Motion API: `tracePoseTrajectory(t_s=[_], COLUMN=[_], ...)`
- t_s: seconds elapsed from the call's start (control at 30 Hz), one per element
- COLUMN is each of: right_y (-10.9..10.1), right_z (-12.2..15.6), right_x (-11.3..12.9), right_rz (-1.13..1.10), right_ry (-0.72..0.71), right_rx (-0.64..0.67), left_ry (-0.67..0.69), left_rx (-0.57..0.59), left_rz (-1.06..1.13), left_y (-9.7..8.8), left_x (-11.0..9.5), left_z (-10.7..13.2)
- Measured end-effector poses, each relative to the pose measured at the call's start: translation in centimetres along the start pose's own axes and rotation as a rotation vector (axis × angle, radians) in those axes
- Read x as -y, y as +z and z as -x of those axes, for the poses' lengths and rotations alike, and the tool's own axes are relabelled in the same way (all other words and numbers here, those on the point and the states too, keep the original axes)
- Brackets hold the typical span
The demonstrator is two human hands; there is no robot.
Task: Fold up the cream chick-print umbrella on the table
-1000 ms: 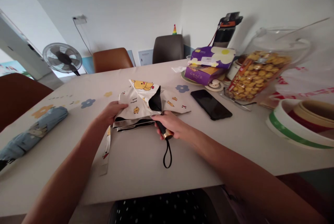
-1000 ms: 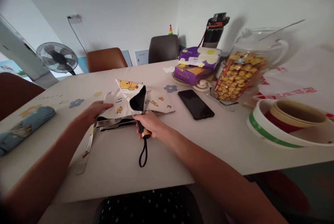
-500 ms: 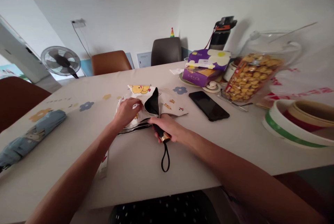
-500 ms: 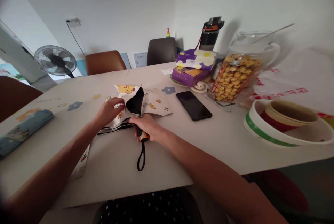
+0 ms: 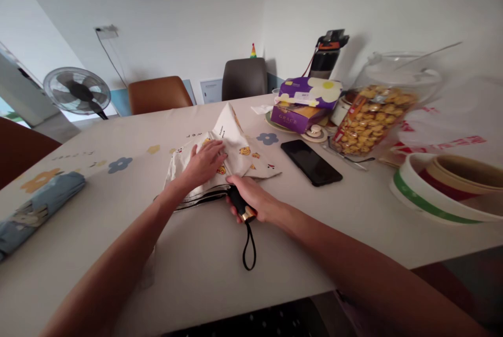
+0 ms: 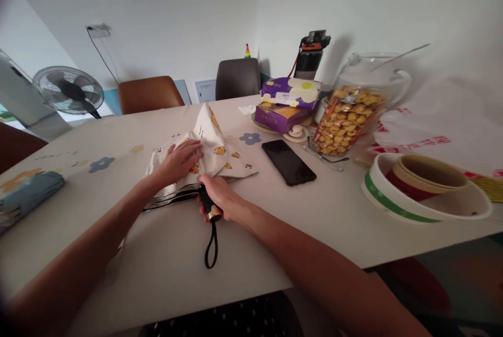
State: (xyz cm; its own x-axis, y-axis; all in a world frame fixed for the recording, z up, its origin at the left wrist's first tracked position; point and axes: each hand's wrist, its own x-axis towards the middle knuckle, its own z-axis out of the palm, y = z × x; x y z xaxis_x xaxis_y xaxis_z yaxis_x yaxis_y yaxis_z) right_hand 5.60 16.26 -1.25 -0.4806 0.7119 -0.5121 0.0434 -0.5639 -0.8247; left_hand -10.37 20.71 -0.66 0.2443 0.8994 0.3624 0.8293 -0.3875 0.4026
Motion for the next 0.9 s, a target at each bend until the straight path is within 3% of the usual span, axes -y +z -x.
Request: tracePoseTrajectory(t_s=[0.13, 0.3, 0.37, 0.47, 0.57, 0.7, 0.9], right_y=[0.2, 0.5, 0.6, 0.6, 0.5, 0.5, 0.5], right_z=[0.2, 0.4, 0.5, 0.4, 0.2, 0.0, 0.3], right_x=[-0.1, -0.3, -0.3, -0.5, -0.6, -0.8, -0.8], right_rz=[0.009, 0.142, 0.18, 0.213, 0.253, 0.252, 0.202], right_ry=[-0.033, -0.087, -0.097, -0.115, -0.135, -0.156, -0.151], right_rx=[0.001, -0.055, -0.061, -0.068, -0.066, -0.066, -0.014], left_ry=[-0.095, -0.102, -0.107, -0.095, 0.047, 0.196, 0.103], left_rx=[0.099, 0.165, 0.123, -0.041, -0.094, 0.041, 0.431], left_rz=[-0.044, -0.168, -0.241, -0.307, -0.304, -0.436, -0.632], left_y=[-0.3, -1.2, -1.7, -2.6, -2.9, -2.7, -2.1], left_x=[1.6, 1.4, 0.7, -1.0, -3.1, -4.9, -5.2], left_z=[0.3, 0.5, 0.6, 0.6, 0.1, -2.9, -9.3])
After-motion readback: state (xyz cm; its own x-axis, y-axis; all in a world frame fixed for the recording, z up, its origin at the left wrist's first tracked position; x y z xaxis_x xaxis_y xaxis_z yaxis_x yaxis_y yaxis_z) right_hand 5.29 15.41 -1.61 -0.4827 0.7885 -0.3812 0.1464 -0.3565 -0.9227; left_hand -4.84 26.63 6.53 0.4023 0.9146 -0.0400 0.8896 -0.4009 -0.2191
